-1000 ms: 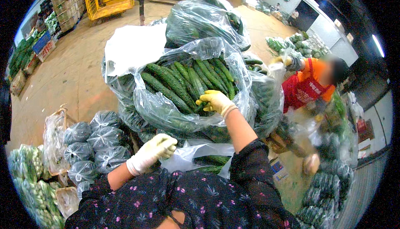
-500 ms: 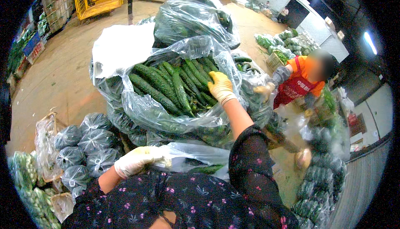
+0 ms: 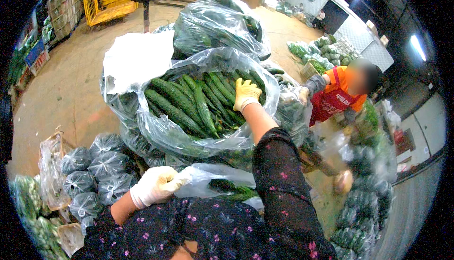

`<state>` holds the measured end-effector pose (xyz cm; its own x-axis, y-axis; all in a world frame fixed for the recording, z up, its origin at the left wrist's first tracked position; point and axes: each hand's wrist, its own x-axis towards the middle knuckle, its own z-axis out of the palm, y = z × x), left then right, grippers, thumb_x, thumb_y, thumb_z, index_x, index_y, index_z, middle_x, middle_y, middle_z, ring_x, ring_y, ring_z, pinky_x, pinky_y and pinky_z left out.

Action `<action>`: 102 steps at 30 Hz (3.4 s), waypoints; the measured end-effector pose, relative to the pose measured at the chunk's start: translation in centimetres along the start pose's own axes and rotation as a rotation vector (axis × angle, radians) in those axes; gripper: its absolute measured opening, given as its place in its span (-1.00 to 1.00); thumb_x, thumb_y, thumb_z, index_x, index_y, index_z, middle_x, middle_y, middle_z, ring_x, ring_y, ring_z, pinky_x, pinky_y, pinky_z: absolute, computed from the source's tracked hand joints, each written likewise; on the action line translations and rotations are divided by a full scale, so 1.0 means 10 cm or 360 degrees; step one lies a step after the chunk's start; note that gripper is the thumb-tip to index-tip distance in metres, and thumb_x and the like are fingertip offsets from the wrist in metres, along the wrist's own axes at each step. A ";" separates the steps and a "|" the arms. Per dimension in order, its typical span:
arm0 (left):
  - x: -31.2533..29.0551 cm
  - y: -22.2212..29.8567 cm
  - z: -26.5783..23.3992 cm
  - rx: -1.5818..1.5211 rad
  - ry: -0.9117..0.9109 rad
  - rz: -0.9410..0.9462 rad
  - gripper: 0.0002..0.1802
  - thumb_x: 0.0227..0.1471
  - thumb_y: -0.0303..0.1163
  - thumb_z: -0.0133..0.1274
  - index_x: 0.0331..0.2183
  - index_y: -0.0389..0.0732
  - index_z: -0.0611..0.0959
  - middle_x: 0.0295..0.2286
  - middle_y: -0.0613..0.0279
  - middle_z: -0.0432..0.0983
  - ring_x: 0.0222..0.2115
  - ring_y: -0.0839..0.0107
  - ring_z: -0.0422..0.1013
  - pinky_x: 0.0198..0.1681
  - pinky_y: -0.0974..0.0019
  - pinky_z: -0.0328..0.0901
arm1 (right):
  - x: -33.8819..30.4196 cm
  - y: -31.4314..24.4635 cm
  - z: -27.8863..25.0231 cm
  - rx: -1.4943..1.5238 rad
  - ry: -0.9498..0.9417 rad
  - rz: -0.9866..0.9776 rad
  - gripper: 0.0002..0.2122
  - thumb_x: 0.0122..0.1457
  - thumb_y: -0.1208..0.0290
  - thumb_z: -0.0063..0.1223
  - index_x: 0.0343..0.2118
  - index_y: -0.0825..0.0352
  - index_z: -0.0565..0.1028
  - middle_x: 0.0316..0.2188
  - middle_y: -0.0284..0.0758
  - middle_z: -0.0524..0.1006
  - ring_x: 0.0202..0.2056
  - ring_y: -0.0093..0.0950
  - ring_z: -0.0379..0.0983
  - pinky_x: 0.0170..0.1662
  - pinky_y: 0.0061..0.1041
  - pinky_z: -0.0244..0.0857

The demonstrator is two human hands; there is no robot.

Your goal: The person picks up cucumbers from a large plastic-lined bag, places them into a smaller plastic bag inside a container on a scale, and then moves the filled bags to a separate stack on the floor.

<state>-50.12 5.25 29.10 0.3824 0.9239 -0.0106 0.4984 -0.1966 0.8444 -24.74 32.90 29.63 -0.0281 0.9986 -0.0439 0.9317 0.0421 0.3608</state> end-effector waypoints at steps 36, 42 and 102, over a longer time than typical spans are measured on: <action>0.01 0.01 0.09 -0.1875 -0.0448 -0.0099 -0.51 0.15 -0.20 -0.02 0.01 -0.33 0.47 -0.20 0.14 0.50 -0.17 0.39 0.42 -0.01 0.28 0.24 | -0.06 0.36 0.24 0.1914 -0.0429 0.0401 -0.67 0.01 0.44 0.07 -0.14 0.42 0.42 -0.41 -0.12 0.54 -0.48 -0.31 0.48 -0.45 -0.29 0.37; 0.11 0.24 0.17 -0.1688 -0.0677 -0.0088 -0.04 -0.12 0.03 0.19 0.21 -0.11 0.15 -0.24 0.12 0.48 -0.21 0.39 0.39 -0.10 0.35 0.24 | -0.99 1.17 0.02 0.3046 -0.0623 -0.0120 -0.70 0.09 0.47 0.01 -0.09 0.42 0.40 -0.31 -0.15 0.55 -0.45 -0.44 0.51 -0.51 -0.52 0.41; 0.04 0.28 -0.28 -0.2172 -0.0598 -0.0341 -0.20 -0.10 -0.11 0.20 0.10 -0.31 0.31 -0.26 0.08 0.56 -0.45 0.44 0.49 -0.37 0.45 0.38 | 0.19 0.18 0.73 0.0892 0.0055 -0.0092 -0.72 -0.01 0.43 0.04 -0.19 0.36 0.45 -0.36 -0.08 0.55 -0.23 -0.22 0.54 -0.20 -0.23 0.41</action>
<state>-50.74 6.00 33.01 0.6836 0.7125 -0.1578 -0.4704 0.5956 0.6512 -20.48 34.64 23.37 -0.0881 0.9960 -0.0150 0.9779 0.0836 -0.1918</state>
